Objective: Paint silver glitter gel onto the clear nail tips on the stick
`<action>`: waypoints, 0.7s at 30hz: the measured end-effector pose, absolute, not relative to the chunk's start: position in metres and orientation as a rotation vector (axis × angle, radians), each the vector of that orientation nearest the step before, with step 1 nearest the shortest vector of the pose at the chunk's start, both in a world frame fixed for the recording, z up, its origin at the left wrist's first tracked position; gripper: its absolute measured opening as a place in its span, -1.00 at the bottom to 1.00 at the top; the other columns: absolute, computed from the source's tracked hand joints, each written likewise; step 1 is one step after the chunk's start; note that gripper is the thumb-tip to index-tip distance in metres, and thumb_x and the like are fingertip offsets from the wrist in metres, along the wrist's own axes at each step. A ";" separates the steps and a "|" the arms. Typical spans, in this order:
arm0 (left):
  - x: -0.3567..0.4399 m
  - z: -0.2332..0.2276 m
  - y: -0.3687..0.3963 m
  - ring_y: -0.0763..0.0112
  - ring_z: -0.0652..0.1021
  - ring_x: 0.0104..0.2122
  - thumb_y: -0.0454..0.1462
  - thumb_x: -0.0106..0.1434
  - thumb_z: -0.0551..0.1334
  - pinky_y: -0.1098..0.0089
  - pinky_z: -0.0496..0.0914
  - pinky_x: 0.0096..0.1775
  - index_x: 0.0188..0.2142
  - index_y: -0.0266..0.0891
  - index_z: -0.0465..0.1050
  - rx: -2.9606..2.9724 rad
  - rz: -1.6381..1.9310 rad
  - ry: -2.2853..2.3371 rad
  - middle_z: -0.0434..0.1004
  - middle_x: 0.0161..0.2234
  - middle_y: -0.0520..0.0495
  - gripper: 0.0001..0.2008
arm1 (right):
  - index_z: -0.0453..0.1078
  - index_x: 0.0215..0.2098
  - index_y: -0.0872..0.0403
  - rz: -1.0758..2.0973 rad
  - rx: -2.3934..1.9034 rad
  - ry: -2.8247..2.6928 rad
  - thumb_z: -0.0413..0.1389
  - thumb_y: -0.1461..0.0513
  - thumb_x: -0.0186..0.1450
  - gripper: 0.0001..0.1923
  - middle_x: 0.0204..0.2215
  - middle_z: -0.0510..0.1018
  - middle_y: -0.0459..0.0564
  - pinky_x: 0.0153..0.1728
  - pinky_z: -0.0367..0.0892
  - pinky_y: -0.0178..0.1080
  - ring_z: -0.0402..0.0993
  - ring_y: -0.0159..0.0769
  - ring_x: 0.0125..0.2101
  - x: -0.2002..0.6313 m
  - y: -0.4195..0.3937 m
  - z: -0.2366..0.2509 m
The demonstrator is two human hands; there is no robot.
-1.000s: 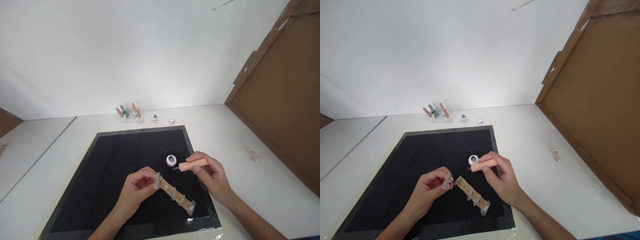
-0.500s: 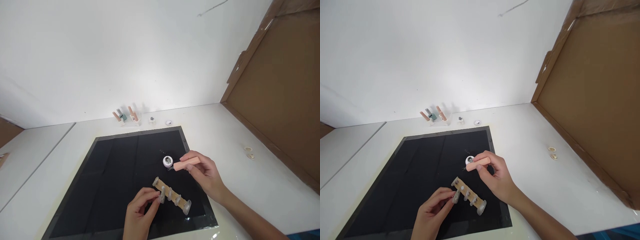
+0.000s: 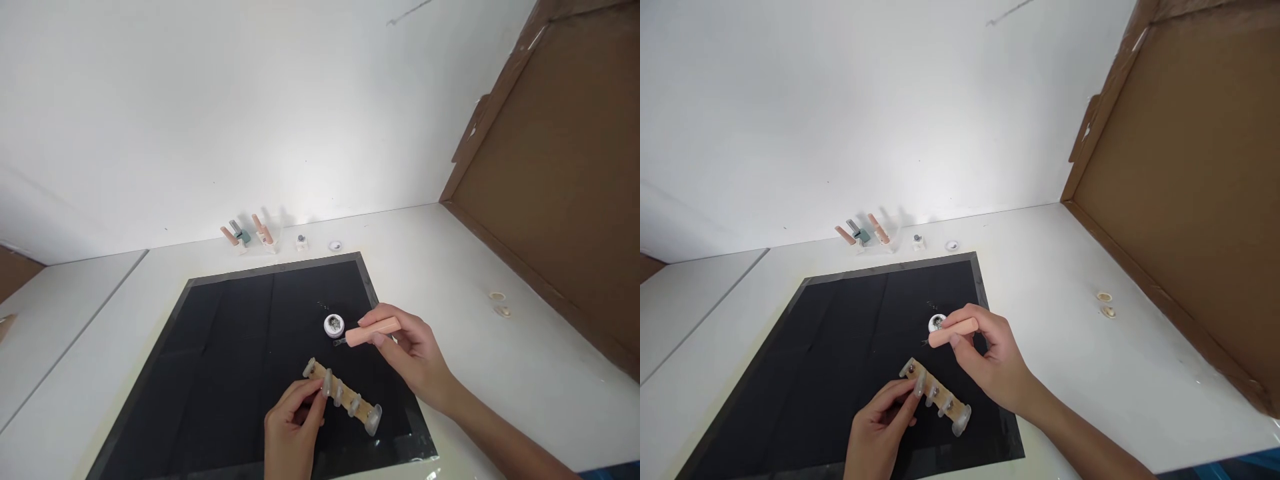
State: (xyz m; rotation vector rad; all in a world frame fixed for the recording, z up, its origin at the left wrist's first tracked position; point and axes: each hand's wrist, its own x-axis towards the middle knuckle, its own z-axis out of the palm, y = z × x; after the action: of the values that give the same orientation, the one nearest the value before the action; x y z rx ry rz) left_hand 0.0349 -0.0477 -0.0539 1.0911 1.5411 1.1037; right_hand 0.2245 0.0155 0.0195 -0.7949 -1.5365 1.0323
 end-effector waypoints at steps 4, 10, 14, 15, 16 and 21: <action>0.037 -0.054 -0.046 0.46 0.39 -0.59 -0.09 0.05 0.32 0.50 0.34 -0.67 -0.35 -0.21 0.63 1.106 1.077 1.571 0.41 -0.43 -0.03 -0.73 | 0.42 -0.29 -0.05 1.036 -0.796 -1.539 0.01 0.36 0.29 -0.79 -0.40 0.53 -0.13 -0.50 0.21 -0.35 0.30 -0.39 -0.50 0.225 0.016 0.020; 0.038 -0.053 -0.041 0.48 0.34 -0.59 -0.09 0.07 0.31 0.49 0.31 -0.56 -0.38 -0.21 0.65 1.305 1.081 1.651 0.25 -0.57 0.06 -0.75 | 0.42 -0.26 -0.06 1.040 -0.803 -1.534 0.01 0.36 0.30 -0.79 -0.40 0.53 -0.13 -0.48 0.22 -0.35 0.32 -0.40 -0.49 0.225 0.016 0.019; 0.039 -0.053 -0.041 0.48 0.33 -0.59 -0.08 0.08 0.30 0.48 0.28 -0.53 -0.36 -0.20 0.65 1.346 1.043 1.689 0.21 -0.59 0.08 -0.73 | 0.42 -0.26 -0.05 1.045 -0.801 -1.532 0.01 0.36 0.30 -0.79 -0.40 0.53 -0.13 -0.48 0.23 -0.36 0.31 -0.40 -0.50 0.224 0.015 0.020; 0.039 -0.053 -0.041 0.48 0.32 -0.60 -0.07 0.09 0.29 0.48 0.28 -0.53 -0.36 -0.21 0.65 1.346 1.041 1.694 0.21 -0.59 0.08 -0.72 | 0.42 -0.26 -0.05 1.044 -0.804 -1.531 0.01 0.36 0.30 -0.79 -0.40 0.53 -0.13 -0.48 0.22 -0.36 0.31 -0.40 -0.51 0.224 0.015 0.020; 0.039 -0.053 -0.041 0.48 0.32 -0.60 -0.07 0.09 0.29 0.47 0.28 -0.53 -0.35 -0.21 0.65 1.346 1.042 1.698 0.21 -0.59 0.08 -0.71 | 0.42 -0.26 -0.05 1.044 -0.807 -1.531 0.01 0.36 0.29 -0.79 -0.40 0.53 -0.13 -0.49 0.22 -0.36 0.31 -0.40 -0.50 0.225 0.016 0.020; 0.039 -0.053 -0.042 0.47 0.33 -0.59 -0.08 0.12 0.26 0.48 0.27 -0.53 -0.27 -0.22 0.64 1.349 1.017 1.689 0.23 -0.57 0.06 -0.69 | 0.42 -0.27 -0.06 1.045 -0.815 -1.541 0.01 0.36 0.30 -0.79 -0.41 0.51 -0.14 -0.49 0.21 -0.37 0.30 -0.42 -0.50 0.225 0.016 0.020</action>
State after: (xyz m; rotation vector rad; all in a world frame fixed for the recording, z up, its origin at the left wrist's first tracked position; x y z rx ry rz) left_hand 0.0393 -0.0422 -0.0527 1.3487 1.6892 1.0168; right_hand 0.2250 0.0163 0.0197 -0.8147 -1.5408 1.0446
